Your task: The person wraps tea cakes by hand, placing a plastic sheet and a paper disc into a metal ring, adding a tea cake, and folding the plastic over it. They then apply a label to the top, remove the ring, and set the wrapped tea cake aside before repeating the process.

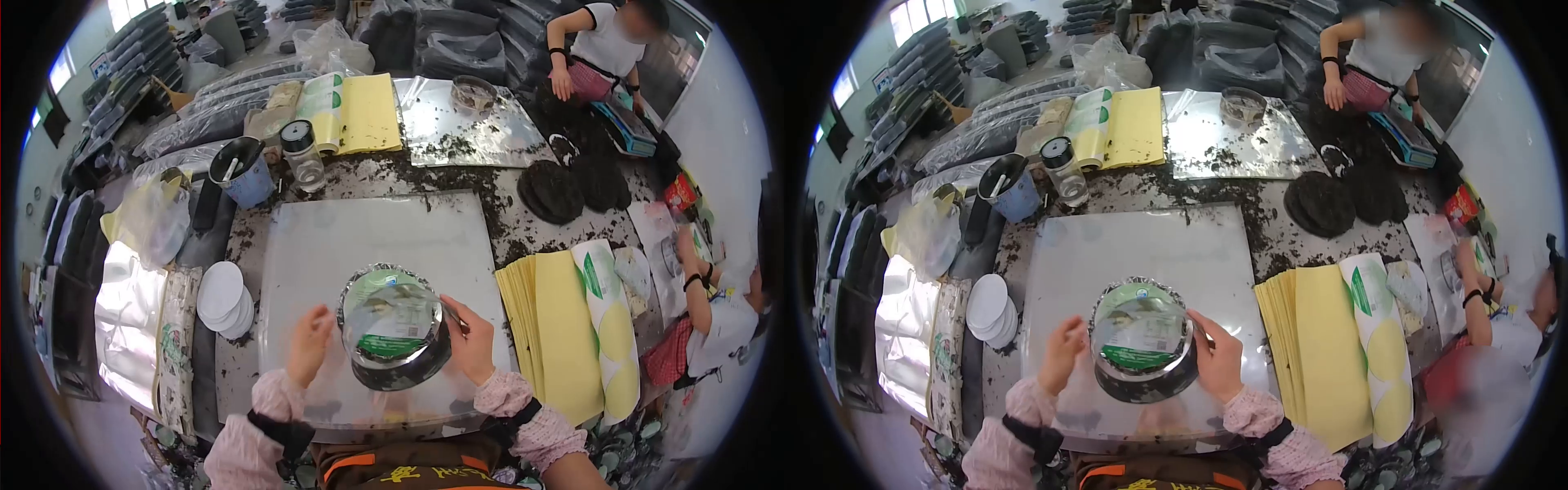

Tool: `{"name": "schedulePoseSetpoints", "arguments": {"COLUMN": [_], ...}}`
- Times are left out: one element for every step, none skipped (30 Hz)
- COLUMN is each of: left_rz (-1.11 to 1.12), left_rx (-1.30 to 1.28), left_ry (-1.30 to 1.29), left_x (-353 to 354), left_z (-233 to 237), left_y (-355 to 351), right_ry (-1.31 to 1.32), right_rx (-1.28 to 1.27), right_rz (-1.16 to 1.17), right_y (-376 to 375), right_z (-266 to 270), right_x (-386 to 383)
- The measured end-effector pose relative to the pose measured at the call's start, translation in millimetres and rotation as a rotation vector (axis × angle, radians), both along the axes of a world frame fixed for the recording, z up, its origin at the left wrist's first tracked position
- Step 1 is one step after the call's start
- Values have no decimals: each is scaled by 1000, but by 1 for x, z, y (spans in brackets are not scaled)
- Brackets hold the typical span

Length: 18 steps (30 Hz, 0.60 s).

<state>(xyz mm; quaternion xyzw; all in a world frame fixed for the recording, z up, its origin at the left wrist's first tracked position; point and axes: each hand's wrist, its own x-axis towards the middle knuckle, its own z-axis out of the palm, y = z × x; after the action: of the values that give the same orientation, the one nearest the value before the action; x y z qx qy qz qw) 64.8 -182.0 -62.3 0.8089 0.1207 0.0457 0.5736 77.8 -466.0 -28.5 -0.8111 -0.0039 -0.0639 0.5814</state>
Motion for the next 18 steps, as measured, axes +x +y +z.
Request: {"name": "schedulePoseSetpoints", "arguments": {"left_rz": [-18,-42,-1,16,36,59,135,142,150,150,59,97,134,172,240,311,191,68], "left_rx": [-193,-385,-483,-442,-399,-352,-303,-366,-432,-501,-210,-69,73,217,58,-100,-35,27], "left_ry": [132,261,211,207,206,203,259,281,295,307,296,160,32,-91,-23,44,57,71], "left_x": [1,3,2,-1,-3,-6,-9,-17,-21,-22,-16,-16,-20,-26,-36,-55,-80,-103], "left_z": [-9,-12,-12,-9,-3,3,8,9,7,2,-26,-27,-26,-26,-6,21,35,47], "left_y": [-5,-6,-1,14,39,62,78,76,65,50,31,38,55,76,104,136,172,201], "right_ry": [7,-32,-62,-86,-58,-33,-10,58,120,181,-77,-60,-35,-5,83,98,113,128], "right_rx": [0,-12,-26,-39,-29,-14,5,5,1,-6,5,-3,-11,-17,-36,-44,-53,-63], "right_rz": [40,50,60,73,89,108,128,164,202,235,284,281,278,278,249,222,195,166], "right_y": [0,2,2,3,3,4,8,13,18,22,32,31,28,24,17,9,0,-6], "right_z": [-2,-5,-9,-13,-12,-11,-9,-7,-3,-1,-17,-15,-12,-11,-14,-19,-26,-32], "right_x": [-3,-3,-5,-9,-10,-8,-6,-6,-4,-2,-3,-3,-3,-5,-4,-4,-4,-4]}}
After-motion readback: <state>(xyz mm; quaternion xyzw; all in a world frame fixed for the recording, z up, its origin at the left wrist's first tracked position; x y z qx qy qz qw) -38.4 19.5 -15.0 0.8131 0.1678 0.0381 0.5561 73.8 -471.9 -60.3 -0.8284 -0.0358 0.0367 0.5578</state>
